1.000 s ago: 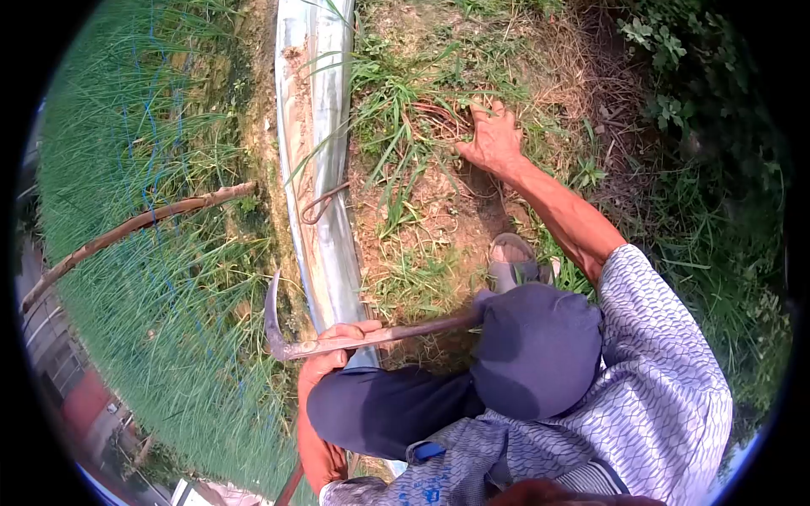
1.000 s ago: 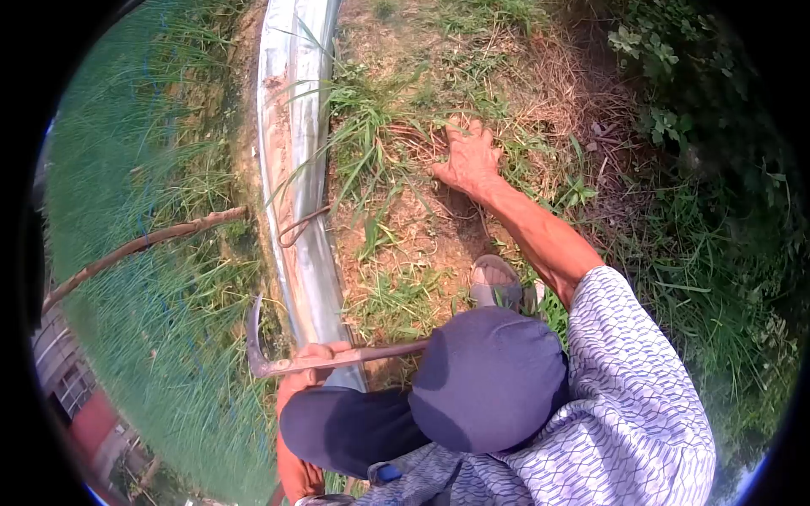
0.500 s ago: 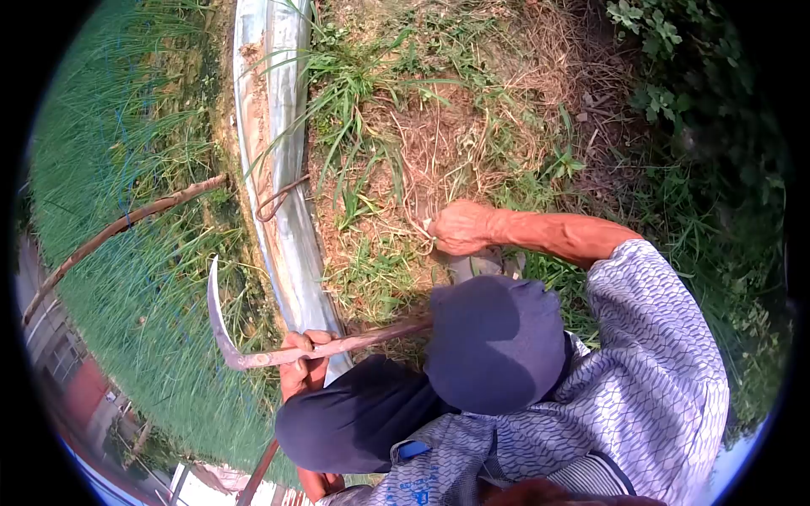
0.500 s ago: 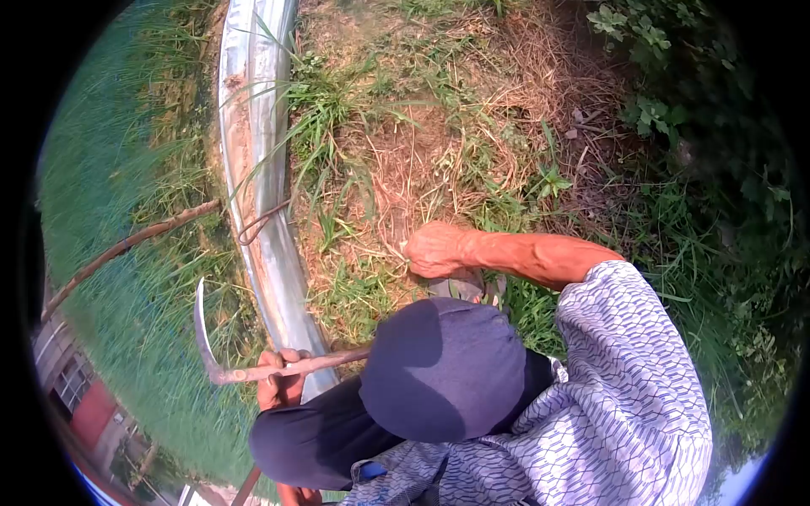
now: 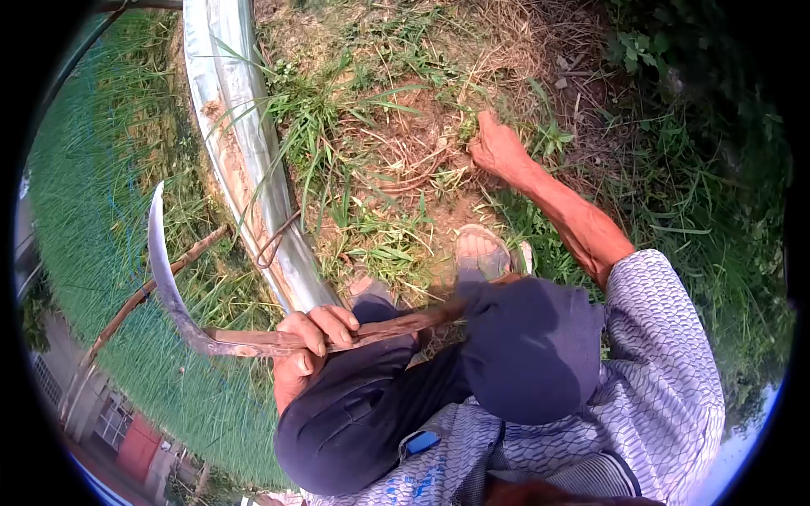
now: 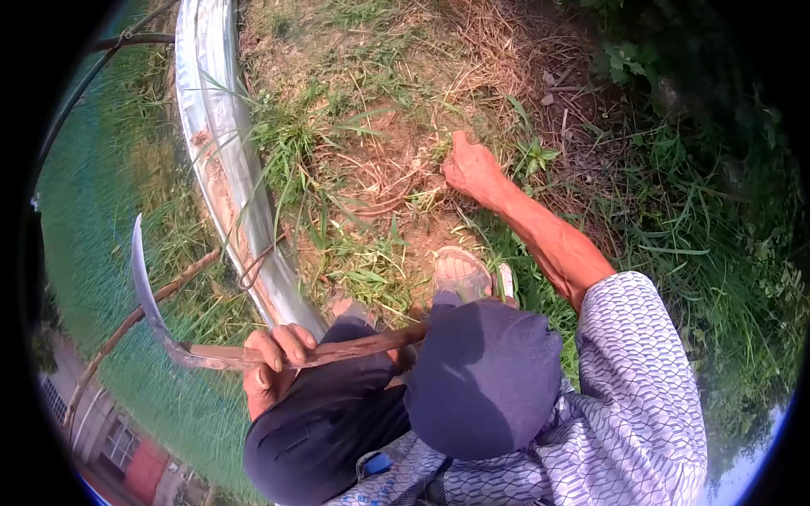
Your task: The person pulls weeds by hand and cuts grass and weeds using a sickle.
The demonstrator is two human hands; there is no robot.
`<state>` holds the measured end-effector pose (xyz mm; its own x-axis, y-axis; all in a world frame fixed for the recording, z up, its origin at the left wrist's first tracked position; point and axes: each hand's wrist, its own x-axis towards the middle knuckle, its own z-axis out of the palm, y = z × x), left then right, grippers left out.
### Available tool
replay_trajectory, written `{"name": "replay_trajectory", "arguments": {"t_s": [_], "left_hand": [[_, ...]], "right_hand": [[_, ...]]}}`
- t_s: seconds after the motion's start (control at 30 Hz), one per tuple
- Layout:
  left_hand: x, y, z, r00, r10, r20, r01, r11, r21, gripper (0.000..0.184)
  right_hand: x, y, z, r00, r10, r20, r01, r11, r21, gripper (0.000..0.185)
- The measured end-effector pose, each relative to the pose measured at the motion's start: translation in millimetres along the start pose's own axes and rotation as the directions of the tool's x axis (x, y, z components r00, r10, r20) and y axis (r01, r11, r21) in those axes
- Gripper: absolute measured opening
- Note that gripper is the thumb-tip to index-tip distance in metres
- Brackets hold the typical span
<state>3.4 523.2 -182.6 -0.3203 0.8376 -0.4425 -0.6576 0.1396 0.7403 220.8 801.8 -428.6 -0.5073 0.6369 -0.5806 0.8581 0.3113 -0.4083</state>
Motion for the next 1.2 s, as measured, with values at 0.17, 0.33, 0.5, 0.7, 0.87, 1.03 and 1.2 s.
{"name": "replay_trajectory", "arguments": {"t_s": [0.17, 0.33, 0.5, 0.7, 0.87, 1.03, 1.2], "left_hand": [[27, 0, -35, 0.980, -0.041, 0.195, 0.028, 0.997, 0.071, 0.036], [24, -4, -44, 0.981, -0.045, 0.191, 0.032, 0.997, 0.072, 0.036], [16, -8, -49, 0.991, -0.051, 0.121, 0.042, 0.996, 0.074, 0.037], [15, -17, -42, 0.984, -0.113, 0.137, 0.104, 0.992, 0.070, 0.034], [16, -16, -37, 0.968, -0.192, 0.161, 0.176, 0.979, 0.105, 0.031], [16, -12, -34, 0.951, -0.308, 0.033, 0.303, 0.946, 0.118, 0.030], [12, -8, -31, 0.933, -0.358, 0.028, 0.357, 0.934, 0.025, 0.033]], "right_hand": [[-35, -27, 82, 0.796, -0.601, -0.071, 0.602, 0.775, 0.193, 0.016], [-93, -98, 79, 0.584, -0.715, 0.384, 0.503, 0.690, 0.520, 0.016], [3, -67, 1, 0.883, -0.402, -0.243, 0.419, 0.908, 0.020, 0.047], [71, -53, -25, 0.989, 0.038, -0.143, -0.021, 0.993, 0.116, 0.027], [55, -51, 2, 0.791, -0.601, -0.118, 0.610, 0.788, 0.076, 0.018], [-15, -109, 10, 0.673, -0.639, 0.373, 0.533, 0.768, 0.355, 0.016], [71, -115, -23, 0.786, -0.532, -0.314, 0.518, 0.845, -0.133, 0.046]]}}
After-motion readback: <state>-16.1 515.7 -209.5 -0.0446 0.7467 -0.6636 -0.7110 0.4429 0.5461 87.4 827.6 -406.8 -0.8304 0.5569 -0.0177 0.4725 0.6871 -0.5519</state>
